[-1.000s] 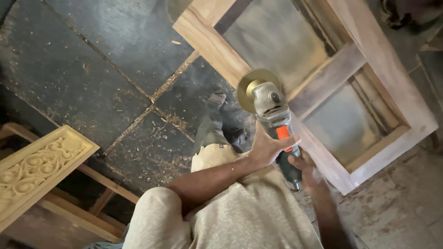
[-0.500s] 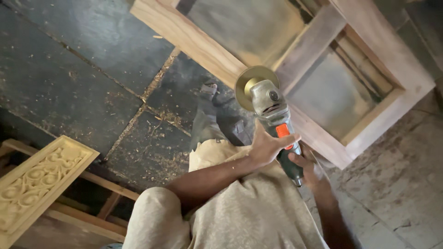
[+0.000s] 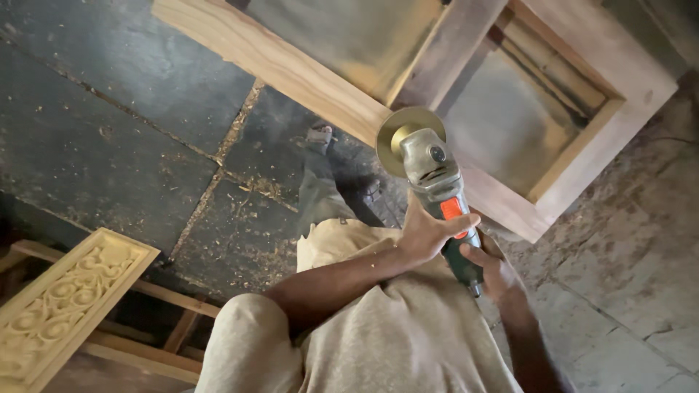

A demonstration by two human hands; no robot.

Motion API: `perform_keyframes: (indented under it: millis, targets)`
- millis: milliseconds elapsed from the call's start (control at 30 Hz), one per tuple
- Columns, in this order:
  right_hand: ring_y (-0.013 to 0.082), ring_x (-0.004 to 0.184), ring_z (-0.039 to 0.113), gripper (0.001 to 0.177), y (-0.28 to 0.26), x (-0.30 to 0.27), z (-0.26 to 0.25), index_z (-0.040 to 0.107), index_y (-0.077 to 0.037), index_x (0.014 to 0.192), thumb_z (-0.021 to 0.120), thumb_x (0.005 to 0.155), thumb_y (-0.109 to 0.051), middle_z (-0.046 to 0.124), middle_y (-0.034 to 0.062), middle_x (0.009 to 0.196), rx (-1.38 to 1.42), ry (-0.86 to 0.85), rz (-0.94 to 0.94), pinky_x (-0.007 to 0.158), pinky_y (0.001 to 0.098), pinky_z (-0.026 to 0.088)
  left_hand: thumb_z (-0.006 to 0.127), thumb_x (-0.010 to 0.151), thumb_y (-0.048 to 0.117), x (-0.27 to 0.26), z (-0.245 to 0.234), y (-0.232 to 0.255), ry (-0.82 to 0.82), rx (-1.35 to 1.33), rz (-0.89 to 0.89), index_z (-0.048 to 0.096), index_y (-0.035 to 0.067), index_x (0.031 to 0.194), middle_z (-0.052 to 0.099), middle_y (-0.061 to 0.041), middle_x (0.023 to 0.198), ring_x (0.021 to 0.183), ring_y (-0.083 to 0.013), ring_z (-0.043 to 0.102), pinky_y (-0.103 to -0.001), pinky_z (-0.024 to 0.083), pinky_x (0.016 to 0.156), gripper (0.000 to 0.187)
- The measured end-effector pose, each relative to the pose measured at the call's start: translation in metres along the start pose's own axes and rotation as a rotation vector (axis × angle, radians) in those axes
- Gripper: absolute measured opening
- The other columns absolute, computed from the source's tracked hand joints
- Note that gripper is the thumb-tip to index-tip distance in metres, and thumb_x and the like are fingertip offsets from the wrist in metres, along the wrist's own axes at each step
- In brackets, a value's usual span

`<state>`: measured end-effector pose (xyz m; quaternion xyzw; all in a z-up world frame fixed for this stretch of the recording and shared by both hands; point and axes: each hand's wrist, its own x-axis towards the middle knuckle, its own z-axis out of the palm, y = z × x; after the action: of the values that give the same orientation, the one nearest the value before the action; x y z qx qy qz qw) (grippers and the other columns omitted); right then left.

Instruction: The person uses an angle grinder with a sanding disc to smooth the edges and surfaces of a wooden frame. They move the tool along the frame's perimeter, generating wood dust as they work.

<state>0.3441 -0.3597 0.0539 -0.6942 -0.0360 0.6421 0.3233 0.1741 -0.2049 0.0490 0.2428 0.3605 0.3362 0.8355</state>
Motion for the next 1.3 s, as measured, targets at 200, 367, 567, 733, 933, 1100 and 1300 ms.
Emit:
perform_keyframes:
  millis: [200,367,567,733,933,1100,1300]
  targets:
    - [0.0146,0.1,0.062,0.068,0.007,-0.01,-0.009,0.05,-0.001,0.147,0.071,0.086,-0.025,0.065,0.0052,0.118,0.025,-0.026,-0.01,0.081,0.0307,0.053,0.088,0.078,0.022,-0.009,0.014,-0.019,0.086,0.091,0.101,0.044,0.004,0.13,0.056,-0.003,0.112,0.101,-0.0127,0.06,-0.032,0.055,0.089,0.07]
    - [0.0128,0.104,0.061,0.07,0.017,-0.016,-0.02,0.047,-0.003,0.148,0.07,0.085,-0.025,0.064,0.0028,0.122,0.044,0.011,-0.007,0.086,0.0298,0.052,0.087,0.081,0.024,-0.018,0.02,-0.032,0.013,0.09,-0.026,0.048,0.001,0.128,0.061,-0.009,0.111,0.098,-0.0172,0.064,-0.034,0.057,0.088,0.065]
    - [0.0133,0.098,0.061,0.066,0.031,-0.026,-0.038,0.051,0.0,0.145,0.07,0.087,-0.025,0.064,0.0044,0.119,0.057,0.051,0.03,0.081,0.0298,0.052,0.086,0.081,0.022,-0.022,0.033,-0.041,-0.009,0.083,-0.005,0.041,0.004,0.135,0.055,-0.008,0.119,0.106,-0.0165,0.06,-0.034,0.055,0.093,0.073]
    - [0.014,0.092,0.063,0.065,0.041,-0.034,-0.052,0.054,0.0,0.142,0.069,0.086,-0.027,0.067,0.0053,0.115,0.038,0.078,0.046,0.075,0.0304,0.052,0.087,0.079,0.018,-0.023,0.047,-0.052,-0.029,0.073,-0.019,0.042,0.003,0.134,0.056,-0.007,0.116,0.103,-0.0165,0.061,-0.035,0.056,0.09,0.072]
    - [0.016,0.101,0.063,0.067,0.047,-0.05,-0.062,0.054,0.002,0.145,0.069,0.086,-0.029,0.067,0.0079,0.121,0.056,0.057,-0.001,0.082,0.0311,0.052,0.085,0.08,0.011,-0.028,0.065,-0.065,-0.097,0.04,-0.003,0.051,0.002,0.124,0.059,-0.007,0.107,0.097,-0.0162,0.063,-0.034,0.057,0.085,0.056]
    - [0.017,0.114,0.059,0.075,0.053,-0.06,-0.065,0.049,0.0,0.148,0.072,0.083,-0.028,0.064,0.0076,0.131,0.124,0.141,0.009,0.096,0.0318,0.048,0.085,0.082,0.007,-0.028,0.081,-0.084,-0.16,-0.028,-0.117,0.058,0.002,0.113,0.063,-0.007,0.099,0.086,-0.0168,0.065,-0.034,0.057,0.075,0.042]
    - [0.0164,0.115,0.059,0.073,0.079,-0.073,-0.086,0.05,0.002,0.146,0.073,0.085,-0.031,0.063,0.0084,0.131,0.259,0.136,-0.037,0.097,0.0312,0.048,0.085,0.08,0.005,-0.029,0.097,-0.11,-0.224,0.148,-0.159,0.058,0.003,0.113,0.064,-0.004,0.098,0.085,-0.0145,0.065,-0.032,0.057,0.077,0.043]
